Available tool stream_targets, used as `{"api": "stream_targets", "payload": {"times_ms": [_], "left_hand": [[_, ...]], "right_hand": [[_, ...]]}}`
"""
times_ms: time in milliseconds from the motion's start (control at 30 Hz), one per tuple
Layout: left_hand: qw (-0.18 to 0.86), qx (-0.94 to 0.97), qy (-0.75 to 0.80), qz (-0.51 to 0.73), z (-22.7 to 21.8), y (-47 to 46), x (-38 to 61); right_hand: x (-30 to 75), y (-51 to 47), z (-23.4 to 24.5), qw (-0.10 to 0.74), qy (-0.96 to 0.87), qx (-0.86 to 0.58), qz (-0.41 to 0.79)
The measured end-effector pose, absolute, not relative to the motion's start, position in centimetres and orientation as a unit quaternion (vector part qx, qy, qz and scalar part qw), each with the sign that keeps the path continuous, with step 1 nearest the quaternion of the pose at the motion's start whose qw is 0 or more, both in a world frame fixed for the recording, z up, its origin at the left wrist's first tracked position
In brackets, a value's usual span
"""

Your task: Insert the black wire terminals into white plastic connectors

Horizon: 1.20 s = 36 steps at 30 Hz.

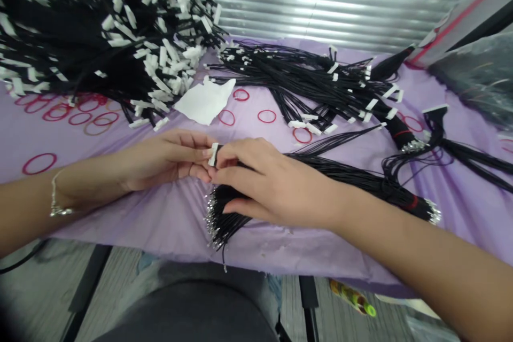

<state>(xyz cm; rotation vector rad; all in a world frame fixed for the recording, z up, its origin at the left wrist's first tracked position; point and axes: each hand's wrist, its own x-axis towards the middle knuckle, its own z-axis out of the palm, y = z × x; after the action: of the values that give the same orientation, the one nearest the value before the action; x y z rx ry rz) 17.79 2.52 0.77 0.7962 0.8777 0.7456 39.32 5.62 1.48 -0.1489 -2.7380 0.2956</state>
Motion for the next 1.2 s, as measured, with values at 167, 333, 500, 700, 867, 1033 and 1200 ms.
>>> {"api": "stream_targets", "payload": {"times_ms": [167,333,500,700,867,1033,1200], "left_hand": [[0.768,0.371,0.393,0.344,0.7,2.4,17.8],[0.763,0.385,0.392,0.340,0.6,2.5,17.7],[0.764,0.410,0.383,0.319,0.5,2.5,17.5],[0.769,0.407,0.383,0.308,0.4,2.7,17.4],[0.771,0.398,0.386,0.314,0.4,2.7,17.5],[0.774,0.398,0.381,0.311,0.3,2.7,17.5],[0.772,0.404,0.381,0.310,0.4,2.7,17.5]], "right_hand": [[38.6,5.5,0.5,0.198,-0.975,-0.078,0.071],[39.1,5.0,1.2,0.267,-0.946,-0.123,0.136],[38.9,4.5,1.2,0.276,-0.897,-0.293,0.184],[38.2,4.8,0.4,0.261,-0.928,-0.252,0.087],[38.0,5.1,0.2,0.226,-0.938,-0.250,0.075],[38.1,5.2,0.2,0.236,-0.942,-0.228,0.062],[38.0,5.1,0.1,0.205,-0.951,-0.230,0.044]]}}
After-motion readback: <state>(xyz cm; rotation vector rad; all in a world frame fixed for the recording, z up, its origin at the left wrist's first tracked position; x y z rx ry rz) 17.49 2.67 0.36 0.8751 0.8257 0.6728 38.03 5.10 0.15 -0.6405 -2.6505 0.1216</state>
